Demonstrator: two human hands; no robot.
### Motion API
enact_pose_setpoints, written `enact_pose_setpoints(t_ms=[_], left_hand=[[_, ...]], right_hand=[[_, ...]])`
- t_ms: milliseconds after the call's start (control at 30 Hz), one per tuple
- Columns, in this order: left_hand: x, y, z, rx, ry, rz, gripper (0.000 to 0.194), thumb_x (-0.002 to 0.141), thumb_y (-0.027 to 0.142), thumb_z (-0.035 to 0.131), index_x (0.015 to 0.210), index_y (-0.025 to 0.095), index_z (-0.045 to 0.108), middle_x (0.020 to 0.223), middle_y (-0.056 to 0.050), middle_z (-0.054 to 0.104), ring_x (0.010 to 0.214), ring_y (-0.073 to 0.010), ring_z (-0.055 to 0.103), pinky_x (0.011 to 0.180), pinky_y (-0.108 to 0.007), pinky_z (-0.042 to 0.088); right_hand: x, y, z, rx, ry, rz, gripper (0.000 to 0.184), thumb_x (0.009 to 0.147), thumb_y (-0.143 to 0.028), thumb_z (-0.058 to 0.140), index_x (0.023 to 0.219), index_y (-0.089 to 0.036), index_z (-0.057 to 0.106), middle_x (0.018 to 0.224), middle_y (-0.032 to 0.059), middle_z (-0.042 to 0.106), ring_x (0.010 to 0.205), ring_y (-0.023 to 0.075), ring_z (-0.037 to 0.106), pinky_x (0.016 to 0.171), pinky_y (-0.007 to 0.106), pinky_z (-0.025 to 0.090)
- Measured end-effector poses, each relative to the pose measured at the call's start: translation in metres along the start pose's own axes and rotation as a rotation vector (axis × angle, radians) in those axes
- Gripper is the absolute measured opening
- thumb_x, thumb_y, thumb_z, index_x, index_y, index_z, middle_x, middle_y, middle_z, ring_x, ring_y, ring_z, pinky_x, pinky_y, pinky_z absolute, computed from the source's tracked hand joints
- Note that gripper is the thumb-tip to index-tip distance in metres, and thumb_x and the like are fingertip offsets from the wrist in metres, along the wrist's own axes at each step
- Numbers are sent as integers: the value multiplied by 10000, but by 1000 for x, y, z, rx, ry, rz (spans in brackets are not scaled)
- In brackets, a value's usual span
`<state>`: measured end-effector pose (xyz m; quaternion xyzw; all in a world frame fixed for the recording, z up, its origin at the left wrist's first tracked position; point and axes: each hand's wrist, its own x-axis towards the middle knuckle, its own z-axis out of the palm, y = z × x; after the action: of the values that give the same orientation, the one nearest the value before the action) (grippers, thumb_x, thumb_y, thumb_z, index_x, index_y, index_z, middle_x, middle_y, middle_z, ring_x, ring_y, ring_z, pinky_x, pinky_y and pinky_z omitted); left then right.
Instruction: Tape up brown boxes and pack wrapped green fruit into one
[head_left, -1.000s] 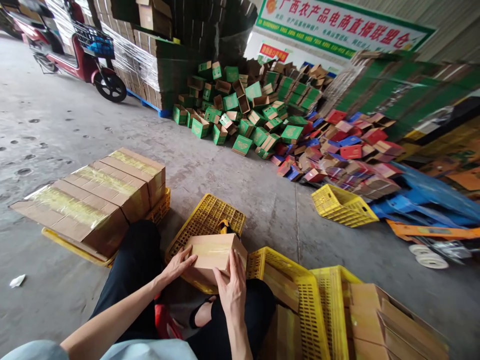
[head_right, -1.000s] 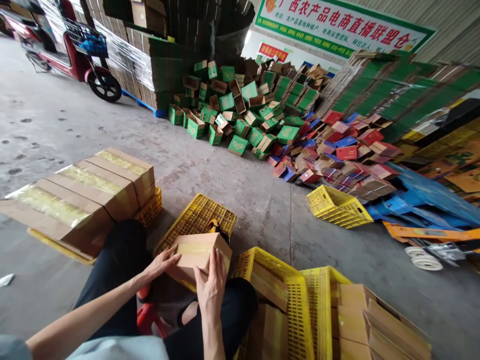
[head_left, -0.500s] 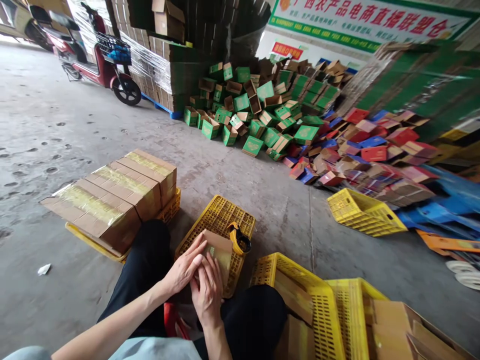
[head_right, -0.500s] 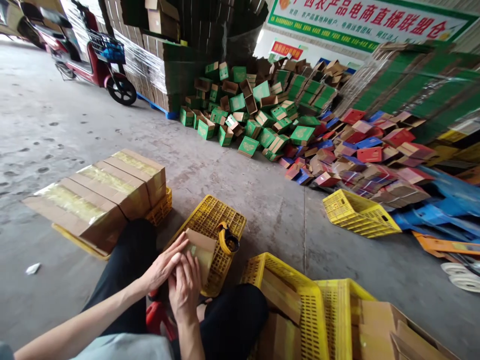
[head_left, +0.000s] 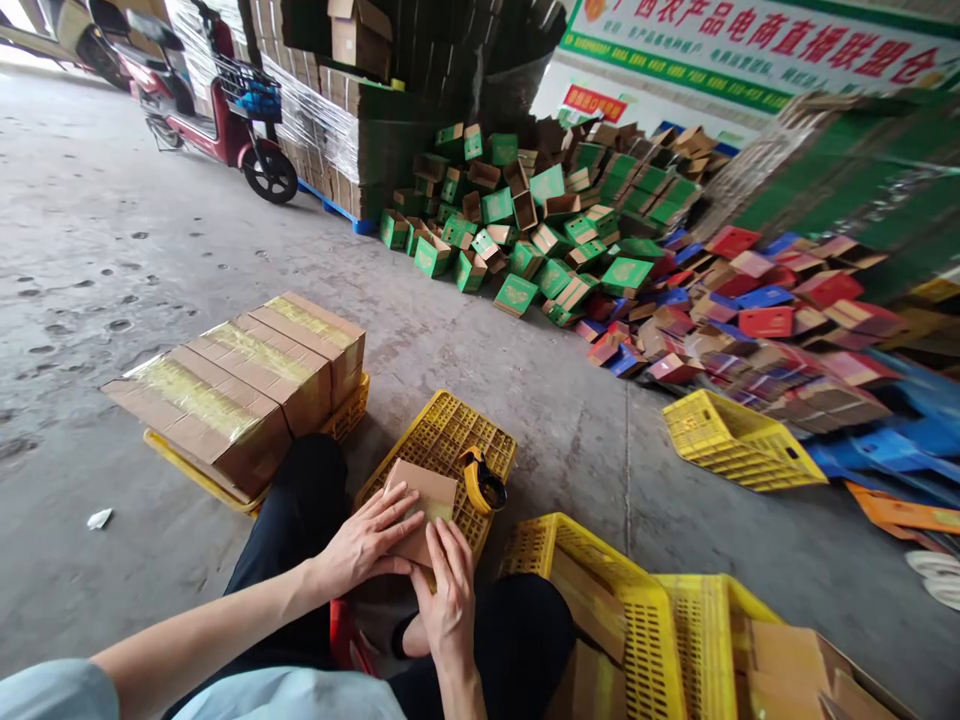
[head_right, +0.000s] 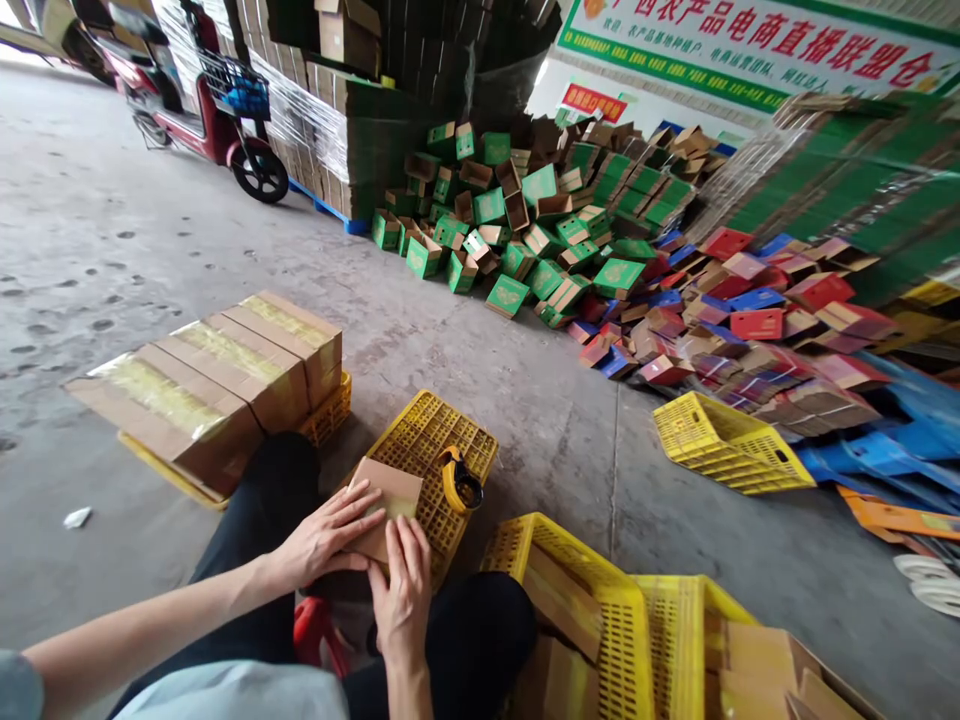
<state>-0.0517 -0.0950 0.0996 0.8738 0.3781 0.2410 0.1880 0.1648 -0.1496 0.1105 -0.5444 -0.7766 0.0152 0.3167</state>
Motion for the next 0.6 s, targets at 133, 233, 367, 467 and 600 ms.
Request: enact_pose_setpoints(t_ms=[133, 233, 367, 467, 600], left_hand=[[-1, -8, 7, -19, -11, 50, 606, 1020, 596, 522, 1563, 329, 481, 1624, -57, 469, 1563, -308, 332, 1272, -569, 304], [-3, -11, 10, -20, 26, 75, 515, 1038, 555, 516, 1482, 305, 588, 1549, -56, 563, 1537, -285, 392, 1275, -555, 317], [-7, -6, 14, 23, 133, 106, 424, 1048, 493, 547, 1416, 308, 646, 1462, -43, 646, 1487, -261, 476, 1292, -584, 260], [-8, 0, 16, 21, 218, 132, 407, 1050, 432, 581, 1420, 276, 642, 1410, -60, 686, 1424, -248, 554, 1275, -555, 329], [-7, 8, 17, -40, 275, 157, 408, 1066, 371, 564, 1447, 239, 617, 1370, -78, 710, 1340, -222, 631, 1188, -442, 494]], right_hand=[[-3, -2, 4, -4, 38, -5, 526, 1011, -291, 628, 1529, -301, 537, 1338, 94, 707, 1307, 299, 613, 1031, 489, 603], [-4, -5, 4, 0, 56, 9, 458, 1012, -271, 621, 1469, -302, 609, 1291, 96, 722, 1262, 296, 633, 1012, 479, 609], [4, -6, -10, 59, 1, 3, 415, 1023, -253, 594, 1429, -327, 644, 1298, 84, 716, 1238, 282, 638, 1000, 465, 610], [18, -6, -23, 98, -63, 14, 391, 1040, -253, 556, 1416, -309, 652, 1268, 82, 723, 1176, 269, 651, 987, 459, 601], [45, -10, -27, 86, -102, 56, 333, 1060, -262, 515, 1336, -266, 702, 1167, 92, 727, 1045, 253, 661, 935, 429, 582]])
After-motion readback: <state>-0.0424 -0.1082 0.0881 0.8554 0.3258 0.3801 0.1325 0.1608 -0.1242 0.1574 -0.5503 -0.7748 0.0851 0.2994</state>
